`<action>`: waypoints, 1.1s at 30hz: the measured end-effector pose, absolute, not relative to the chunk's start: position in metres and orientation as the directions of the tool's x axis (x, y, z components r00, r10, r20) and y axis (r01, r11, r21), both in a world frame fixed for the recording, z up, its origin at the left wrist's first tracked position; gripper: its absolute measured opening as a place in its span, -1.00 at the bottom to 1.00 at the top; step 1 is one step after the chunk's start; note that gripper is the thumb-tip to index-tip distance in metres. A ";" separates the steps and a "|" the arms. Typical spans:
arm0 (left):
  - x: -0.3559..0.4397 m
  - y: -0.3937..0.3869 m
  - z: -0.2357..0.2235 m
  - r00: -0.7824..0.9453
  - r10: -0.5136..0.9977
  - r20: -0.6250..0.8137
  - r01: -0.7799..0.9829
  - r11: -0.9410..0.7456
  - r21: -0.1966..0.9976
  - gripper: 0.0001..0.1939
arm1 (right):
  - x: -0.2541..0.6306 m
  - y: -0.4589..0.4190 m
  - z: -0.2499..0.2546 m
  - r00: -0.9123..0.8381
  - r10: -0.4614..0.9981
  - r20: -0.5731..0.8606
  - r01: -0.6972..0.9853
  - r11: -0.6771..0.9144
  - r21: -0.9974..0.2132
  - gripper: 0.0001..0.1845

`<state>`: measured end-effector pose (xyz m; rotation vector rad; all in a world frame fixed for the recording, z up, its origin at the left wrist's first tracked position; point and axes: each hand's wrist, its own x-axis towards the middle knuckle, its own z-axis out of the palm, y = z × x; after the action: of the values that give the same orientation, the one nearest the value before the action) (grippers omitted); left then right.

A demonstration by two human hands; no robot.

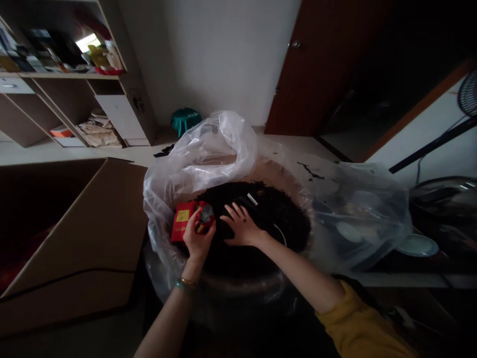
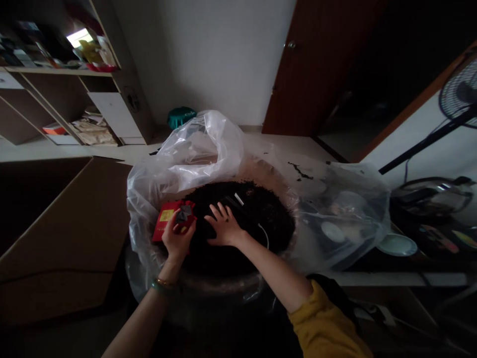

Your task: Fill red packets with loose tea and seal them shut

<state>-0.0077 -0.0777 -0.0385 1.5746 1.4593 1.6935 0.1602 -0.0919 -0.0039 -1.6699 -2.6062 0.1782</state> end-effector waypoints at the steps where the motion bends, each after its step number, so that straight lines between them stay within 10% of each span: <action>1: -0.008 -0.078 -0.038 -0.273 0.834 0.480 0.352 -0.378 0.856 -0.45 | 0.155 -0.091 -0.007 -0.403 0.913 -0.056 0.910 0.394 -0.131 -0.03; 12: -0.007 -0.079 -0.031 -0.094 0.849 0.519 0.404 -0.444 0.800 -0.49 | 0.165 -0.102 -0.001 -0.544 0.838 -0.043 0.839 0.541 -0.063 -0.61; 16: -0.006 -0.080 -0.030 -0.044 0.857 0.514 0.446 -0.444 0.777 -0.48 | 0.181 -0.097 0.004 -0.373 0.920 0.117 0.844 0.389 -0.369 -0.71; 20: -0.006 -0.081 -0.029 0.022 0.868 0.496 0.482 -0.444 0.755 -0.50 | 0.184 -0.088 0.007 -0.025 0.956 0.294 0.534 0.261 -0.804 -0.86; 23: -0.004 -0.083 -0.027 0.052 0.865 0.499 0.496 -0.456 0.739 -0.52 | 0.180 -0.084 0.014 0.186 0.967 0.174 0.178 0.141 -0.974 -0.78; 27: 0.002 -0.085 -0.026 0.101 0.862 0.496 0.571 -0.459 0.681 -0.49 | 0.170 -0.081 0.030 0.269 0.955 -0.126 -0.350 -0.025 -0.936 -0.65; 33: 0.011 -0.086 -0.024 0.114 0.883 0.455 0.673 -0.406 0.618 -0.47 | 0.155 -0.082 0.045 0.309 0.946 -0.098 -0.504 0.076 -0.860 -0.67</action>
<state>0.0106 -0.0859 -0.0242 2.1356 1.5378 1.1718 0.1545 -0.0817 0.0449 -0.9584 -0.5780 1.1826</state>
